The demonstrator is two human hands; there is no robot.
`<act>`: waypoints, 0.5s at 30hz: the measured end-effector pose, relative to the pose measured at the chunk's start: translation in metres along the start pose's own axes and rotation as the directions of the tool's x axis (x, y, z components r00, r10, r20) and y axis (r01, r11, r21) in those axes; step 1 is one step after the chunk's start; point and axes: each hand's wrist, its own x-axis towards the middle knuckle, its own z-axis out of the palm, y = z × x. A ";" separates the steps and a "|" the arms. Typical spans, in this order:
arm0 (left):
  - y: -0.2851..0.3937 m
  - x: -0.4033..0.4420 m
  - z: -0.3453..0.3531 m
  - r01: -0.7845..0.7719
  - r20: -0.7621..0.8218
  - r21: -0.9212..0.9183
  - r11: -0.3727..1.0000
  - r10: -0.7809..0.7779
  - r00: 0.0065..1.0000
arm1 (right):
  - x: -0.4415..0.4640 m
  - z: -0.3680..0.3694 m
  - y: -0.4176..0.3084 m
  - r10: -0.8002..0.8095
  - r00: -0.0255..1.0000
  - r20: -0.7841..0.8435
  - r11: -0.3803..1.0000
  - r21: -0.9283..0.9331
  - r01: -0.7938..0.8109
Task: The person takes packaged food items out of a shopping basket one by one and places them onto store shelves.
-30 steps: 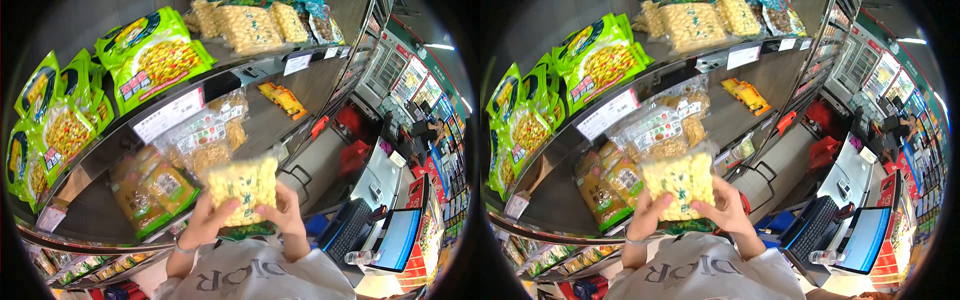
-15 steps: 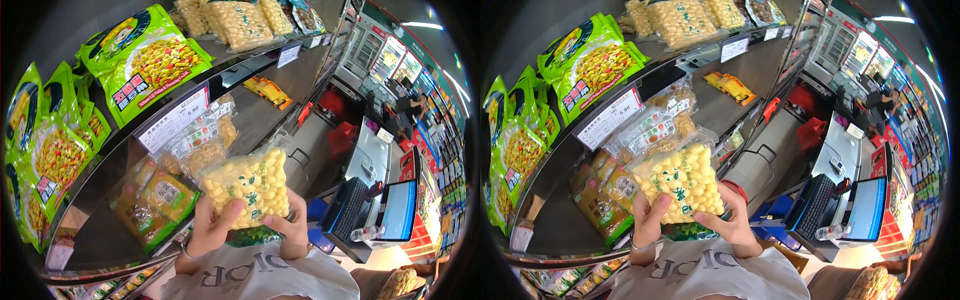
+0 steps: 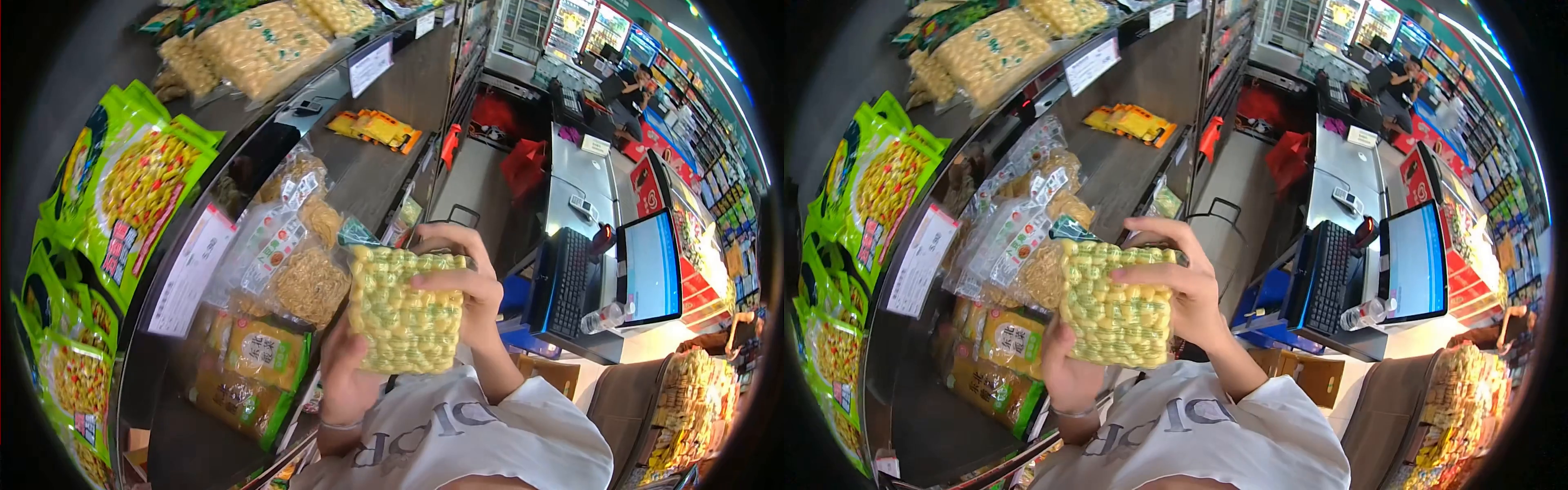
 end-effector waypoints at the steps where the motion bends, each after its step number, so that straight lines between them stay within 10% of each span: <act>1: -0.007 0.001 0.000 -0.011 -0.021 0.022 1.000 0.011 1.000 | -0.002 0.000 0.001 0.080 0.992 -0.099 0.996 0.031 -0.078; 5: -0.029 0.017 0.012 -0.062 -0.055 -0.008 0.998 0.061 0.997 | -0.011 -0.008 0.007 0.444 0.871 -0.208 0.859 0.374 -0.349; 8: -0.042 0.030 0.019 -0.007 -0.049 -0.145 0.989 0.000 0.999 | -0.027 -0.022 0.027 0.641 0.767 0.037 0.520 0.714 -0.469; 10: -0.050 0.040 0.020 0.050 -0.026 -0.249 0.967 -0.058 0.998 | -0.021 -0.028 0.039 0.755 0.574 0.318 -0.007 0.879 -0.477; 12: -0.058 0.051 0.020 0.329 0.101 -0.698 0.637 -0.367 0.925 | -0.015 -0.036 0.056 0.565 0.675 0.474 -0.165 0.867 -0.470; 15: -0.086 0.066 0.032 0.322 0.203 -0.879 0.351 -0.335 0.920 | -0.015 -0.046 0.075 0.337 0.755 0.562 -0.357 0.819 -0.450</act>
